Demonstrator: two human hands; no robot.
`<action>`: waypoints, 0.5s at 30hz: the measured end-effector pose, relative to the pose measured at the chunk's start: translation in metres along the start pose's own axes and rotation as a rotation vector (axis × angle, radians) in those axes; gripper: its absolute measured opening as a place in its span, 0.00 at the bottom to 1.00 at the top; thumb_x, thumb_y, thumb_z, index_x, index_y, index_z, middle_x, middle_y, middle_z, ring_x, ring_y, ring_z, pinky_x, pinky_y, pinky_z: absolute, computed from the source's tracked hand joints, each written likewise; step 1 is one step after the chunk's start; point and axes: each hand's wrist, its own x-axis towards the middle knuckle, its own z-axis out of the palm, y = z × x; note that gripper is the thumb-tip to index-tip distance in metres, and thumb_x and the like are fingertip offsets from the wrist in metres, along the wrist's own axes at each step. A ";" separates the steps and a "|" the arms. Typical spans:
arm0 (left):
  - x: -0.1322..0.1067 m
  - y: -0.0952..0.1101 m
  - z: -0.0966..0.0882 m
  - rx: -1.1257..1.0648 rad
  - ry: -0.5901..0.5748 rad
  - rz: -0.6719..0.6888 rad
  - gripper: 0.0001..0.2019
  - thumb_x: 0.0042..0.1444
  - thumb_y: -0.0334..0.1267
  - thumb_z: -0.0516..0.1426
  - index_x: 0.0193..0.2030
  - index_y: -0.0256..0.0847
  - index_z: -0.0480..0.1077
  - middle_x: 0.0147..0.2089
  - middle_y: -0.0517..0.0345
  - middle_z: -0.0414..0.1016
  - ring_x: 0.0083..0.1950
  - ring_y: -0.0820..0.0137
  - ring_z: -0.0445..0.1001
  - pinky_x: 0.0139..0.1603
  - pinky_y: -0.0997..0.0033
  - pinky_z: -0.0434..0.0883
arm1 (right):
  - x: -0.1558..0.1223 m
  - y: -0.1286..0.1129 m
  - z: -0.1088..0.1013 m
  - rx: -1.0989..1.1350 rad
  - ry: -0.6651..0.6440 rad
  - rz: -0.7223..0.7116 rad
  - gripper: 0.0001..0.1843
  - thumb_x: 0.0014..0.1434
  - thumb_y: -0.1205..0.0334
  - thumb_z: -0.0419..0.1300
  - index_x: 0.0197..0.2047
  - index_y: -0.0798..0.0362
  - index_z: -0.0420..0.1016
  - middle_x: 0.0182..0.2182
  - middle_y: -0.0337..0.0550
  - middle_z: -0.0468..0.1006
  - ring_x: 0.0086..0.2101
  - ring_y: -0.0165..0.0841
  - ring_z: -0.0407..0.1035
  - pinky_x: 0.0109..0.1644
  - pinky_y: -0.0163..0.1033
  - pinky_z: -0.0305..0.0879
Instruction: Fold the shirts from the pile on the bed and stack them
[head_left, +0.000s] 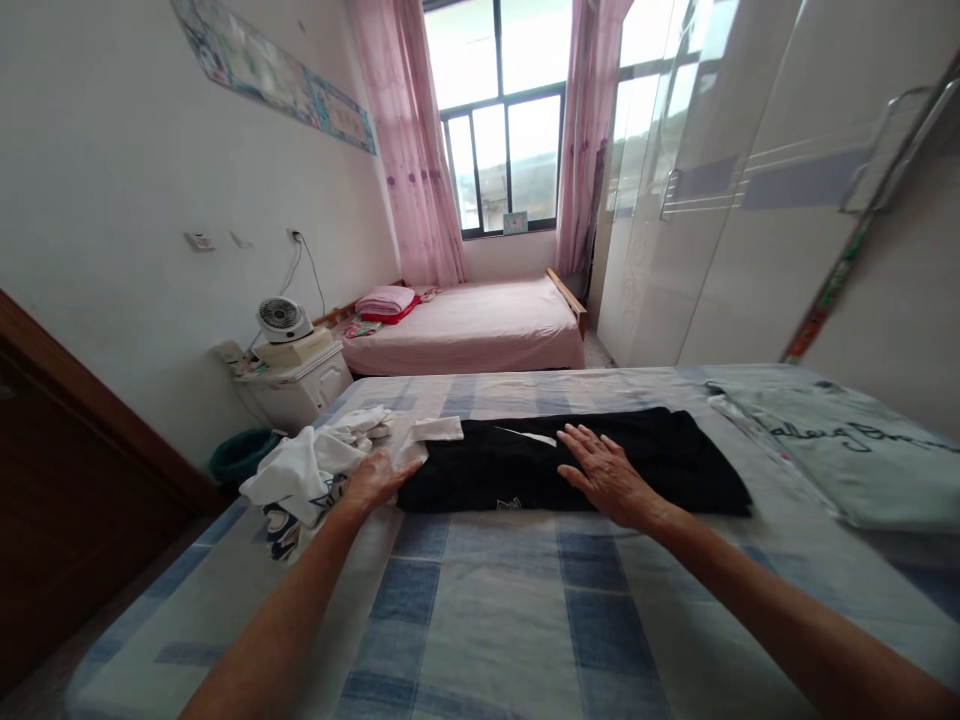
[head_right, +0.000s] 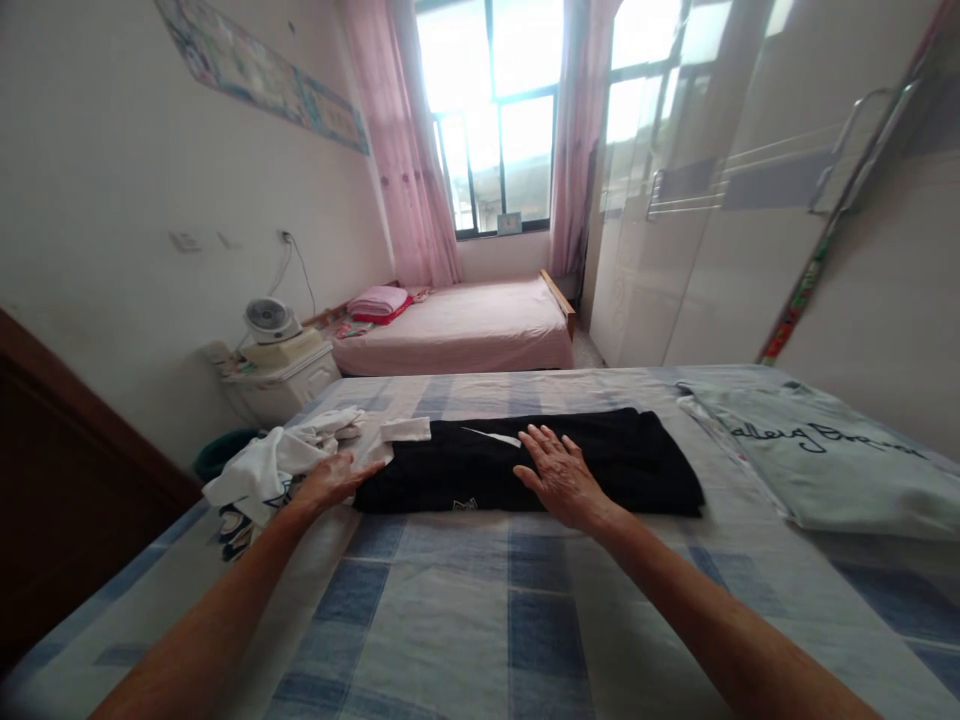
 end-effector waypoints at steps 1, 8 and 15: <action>0.000 0.002 -0.001 -0.063 -0.045 -0.050 0.26 0.47 0.65 0.52 0.26 0.40 0.66 0.24 0.52 0.70 0.37 0.55 0.74 0.37 0.59 0.69 | -0.003 0.007 -0.002 -0.007 0.012 0.023 0.30 0.65 0.48 0.44 0.65 0.51 0.57 0.66 0.48 0.55 0.65 0.38 0.47 0.65 0.50 0.45; -0.009 0.021 -0.005 -0.490 -0.365 -0.098 0.27 0.46 0.63 0.53 0.33 0.38 0.70 0.28 0.57 0.73 0.29 0.67 0.72 0.24 0.72 0.65 | -0.006 0.025 -0.014 0.008 0.083 0.057 0.30 0.65 0.49 0.44 0.66 0.53 0.56 0.65 0.50 0.56 0.64 0.39 0.47 0.65 0.50 0.45; -0.009 0.026 -0.003 -0.828 -0.418 -0.103 0.18 0.42 0.53 0.61 0.32 0.41 0.71 0.33 0.57 0.76 0.39 0.63 0.74 0.36 0.70 0.69 | 0.021 -0.030 0.002 0.062 0.102 -0.028 0.32 0.65 0.49 0.45 0.67 0.54 0.53 0.67 0.49 0.52 0.65 0.39 0.43 0.67 0.50 0.40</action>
